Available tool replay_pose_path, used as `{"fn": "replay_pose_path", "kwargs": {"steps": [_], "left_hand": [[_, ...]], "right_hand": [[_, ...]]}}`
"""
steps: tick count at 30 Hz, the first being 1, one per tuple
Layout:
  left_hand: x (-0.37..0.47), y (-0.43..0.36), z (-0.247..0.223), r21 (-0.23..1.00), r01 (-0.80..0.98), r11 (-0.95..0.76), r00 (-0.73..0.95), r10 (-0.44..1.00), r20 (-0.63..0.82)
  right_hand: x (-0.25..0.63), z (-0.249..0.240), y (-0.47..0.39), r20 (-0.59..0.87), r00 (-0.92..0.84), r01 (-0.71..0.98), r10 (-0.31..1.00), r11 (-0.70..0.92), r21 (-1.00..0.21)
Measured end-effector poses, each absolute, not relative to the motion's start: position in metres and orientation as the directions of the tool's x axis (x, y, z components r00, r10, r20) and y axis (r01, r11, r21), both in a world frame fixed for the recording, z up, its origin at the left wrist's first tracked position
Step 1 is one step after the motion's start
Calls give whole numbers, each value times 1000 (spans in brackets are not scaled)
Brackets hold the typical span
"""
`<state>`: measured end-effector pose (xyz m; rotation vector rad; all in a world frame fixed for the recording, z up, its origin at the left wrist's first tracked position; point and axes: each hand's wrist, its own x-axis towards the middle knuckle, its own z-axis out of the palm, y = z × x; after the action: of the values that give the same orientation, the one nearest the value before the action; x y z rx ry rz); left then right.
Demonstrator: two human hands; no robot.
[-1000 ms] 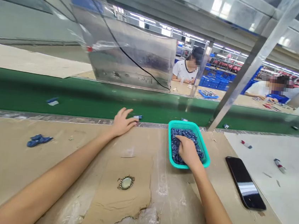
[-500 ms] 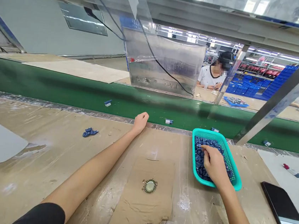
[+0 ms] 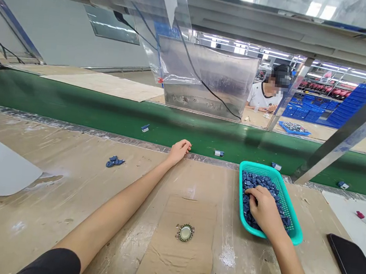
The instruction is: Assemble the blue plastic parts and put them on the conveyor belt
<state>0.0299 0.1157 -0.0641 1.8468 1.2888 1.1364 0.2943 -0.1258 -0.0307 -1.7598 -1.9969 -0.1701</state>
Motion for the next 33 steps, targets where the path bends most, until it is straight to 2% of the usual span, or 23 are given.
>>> {"fn": "replay_pose_path", "kwargs": {"steps": [5, 8, 11, 15, 17, 19, 21, 24, 30, 33], "left_hand": [[30, 110, -64, 794, 499, -348, 157, 937, 312], [32, 113, -61, 768, 543, -339, 126, 937, 325], [21, 125, -49, 732, 600, -323, 40, 926, 375], [-22, 151, -34, 687, 669, -284, -87, 887, 453], [-45, 165, -34, 671, 708, -219, -137, 890, 434], [-60, 177, -38, 686, 710, -158, -137, 925, 355], [-67, 184, -44, 715, 686, -139, -123, 945, 302], [-70, 181, -46, 768, 622, -154, -151, 939, 310], [-64, 165, -26, 915, 365, -174, -337, 891, 304], [-49, 145, -10, 962, 192, -194, -233, 943, 236]], "right_hand": [[299, -39, -124, 472, -35, 986, 881, 106, -126], [305, -42, -123, 442, -29, 990, 897, 87, -110], [309, -41, -121, 387, -1, 985, 922, 67, -156], [307, -38, -119, 391, 20, 969, 920, 78, -235], [303, -38, -117, 409, 28, 957, 912, 94, -274], [301, -38, -117, 414, 30, 947, 910, 106, -303], [300, -37, -117, 401, 31, 943, 915, 106, -316], [302, -33, -119, 400, 44, 945, 915, 92, -313], [300, -24, -122, 457, 95, 959, 884, 43, -282], [296, -23, -122, 424, 86, 955, 902, 46, -294]]}}
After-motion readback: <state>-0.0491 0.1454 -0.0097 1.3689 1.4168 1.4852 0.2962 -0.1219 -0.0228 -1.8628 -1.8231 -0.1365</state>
